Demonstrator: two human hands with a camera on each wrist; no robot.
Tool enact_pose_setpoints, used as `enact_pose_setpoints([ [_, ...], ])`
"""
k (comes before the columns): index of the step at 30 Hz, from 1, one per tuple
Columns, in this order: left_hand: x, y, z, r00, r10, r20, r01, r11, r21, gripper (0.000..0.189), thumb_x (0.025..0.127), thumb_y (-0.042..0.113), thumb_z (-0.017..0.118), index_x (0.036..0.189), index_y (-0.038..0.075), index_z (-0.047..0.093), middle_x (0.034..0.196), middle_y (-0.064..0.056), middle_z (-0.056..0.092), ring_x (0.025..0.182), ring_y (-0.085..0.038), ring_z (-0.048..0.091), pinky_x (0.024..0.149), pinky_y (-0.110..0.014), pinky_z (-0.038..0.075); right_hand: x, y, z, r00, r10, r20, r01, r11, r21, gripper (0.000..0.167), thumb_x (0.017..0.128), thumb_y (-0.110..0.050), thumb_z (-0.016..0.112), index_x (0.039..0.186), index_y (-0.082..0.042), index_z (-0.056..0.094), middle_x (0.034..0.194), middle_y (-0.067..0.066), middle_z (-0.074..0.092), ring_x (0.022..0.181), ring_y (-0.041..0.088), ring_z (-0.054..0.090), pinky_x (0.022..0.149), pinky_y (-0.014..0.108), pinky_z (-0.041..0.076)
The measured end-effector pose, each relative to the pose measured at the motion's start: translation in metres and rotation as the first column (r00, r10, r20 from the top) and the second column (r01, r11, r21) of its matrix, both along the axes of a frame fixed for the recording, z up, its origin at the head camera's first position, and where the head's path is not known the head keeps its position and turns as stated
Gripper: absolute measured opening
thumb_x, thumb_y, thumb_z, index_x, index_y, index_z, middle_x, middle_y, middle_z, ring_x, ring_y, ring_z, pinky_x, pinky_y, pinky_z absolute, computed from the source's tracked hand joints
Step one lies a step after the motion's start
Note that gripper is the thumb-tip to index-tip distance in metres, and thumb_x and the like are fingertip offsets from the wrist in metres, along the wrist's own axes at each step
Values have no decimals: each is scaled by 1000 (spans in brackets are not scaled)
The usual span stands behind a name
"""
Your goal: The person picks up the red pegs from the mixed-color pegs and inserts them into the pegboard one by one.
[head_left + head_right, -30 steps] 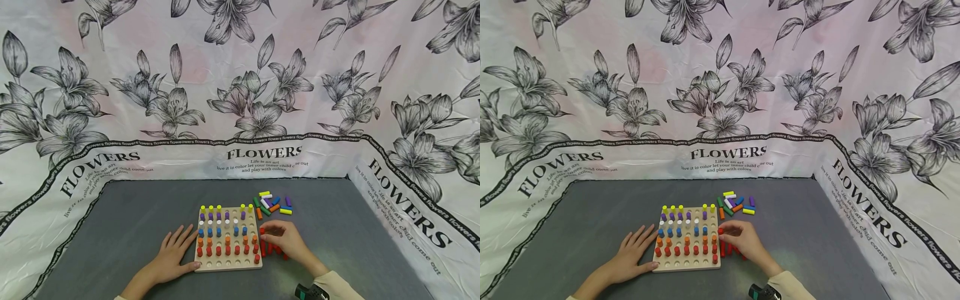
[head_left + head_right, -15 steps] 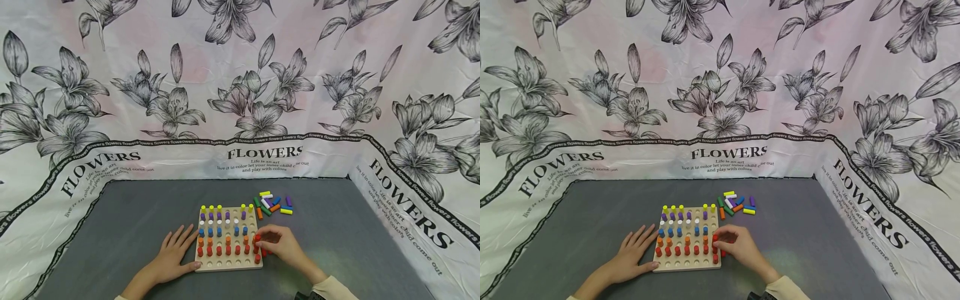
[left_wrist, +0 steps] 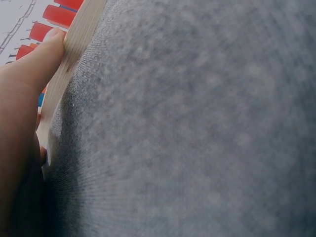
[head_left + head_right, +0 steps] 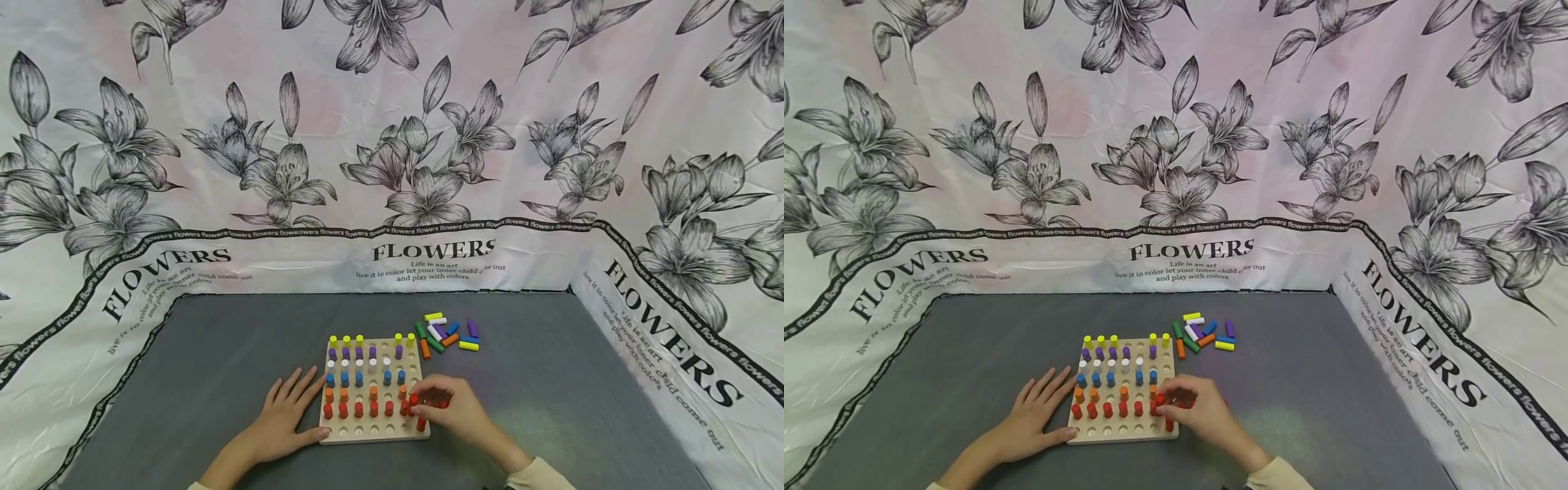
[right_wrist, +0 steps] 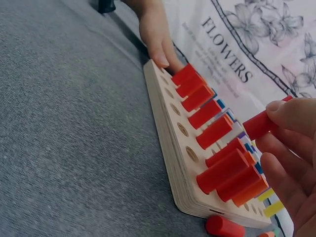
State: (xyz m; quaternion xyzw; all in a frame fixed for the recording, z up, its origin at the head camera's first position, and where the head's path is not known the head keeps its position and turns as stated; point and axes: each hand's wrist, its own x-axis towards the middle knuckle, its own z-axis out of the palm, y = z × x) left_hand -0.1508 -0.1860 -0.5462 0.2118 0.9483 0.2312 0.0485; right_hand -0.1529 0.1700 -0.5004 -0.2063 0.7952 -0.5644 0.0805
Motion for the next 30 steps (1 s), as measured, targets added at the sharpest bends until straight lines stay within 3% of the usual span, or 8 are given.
enact_pose_setpoints([
  [11, -1, -1, -1, 1000, 3, 16, -3, 1000, -21, 87, 89, 66, 57, 159, 28, 22, 168, -7, 16, 154, -43, 13, 115, -70, 7, 9, -5, -9, 995, 59, -82, -60, 998, -13, 24, 85, -22, 78, 105, -9, 73, 97, 12, 75, 79, 4, 69, 63, 29, 60],
  [19, -1, 0, 1, 1000, 9, 23, -8, 1000, -30, 88, 89, 67, 57, 159, 27, 22, 168, -7, 17, 154, -43, 13, 115, -70, 7, 12, -7, -9, 981, 48, -188, -40, 998, 43, 21, 85, -22, 78, 104, -13, 74, 95, 5, 76, 80, 1, 67, 68, 26, 59],
  [26, -1, 0, 0, 1000, 7, 18, -7, 999, -31, 88, 89, 67, 57, 159, 27, 23, 168, -7, 17, 154, -43, 14, 115, -70, 7, 14, -6, -13, 966, 64, -250, -58, 998, 32, 20, 87, -19, 77, 105, -10, 74, 94, 4, 76, 80, 1, 68, 67, 27, 60],
  [30, -1, 0, 0, 1000, 8, 24, -7, 999, -31, 88, 89, 67, 57, 159, 27, 23, 168, -7, 17, 154, -43, 13, 115, -70, 7, 15, -5, -17, 966, 71, -249, -62, 997, 44, 21, 87, -19, 77, 106, -9, 74, 96, 4, 75, 80, 2, 66, 68, 27, 60],
])
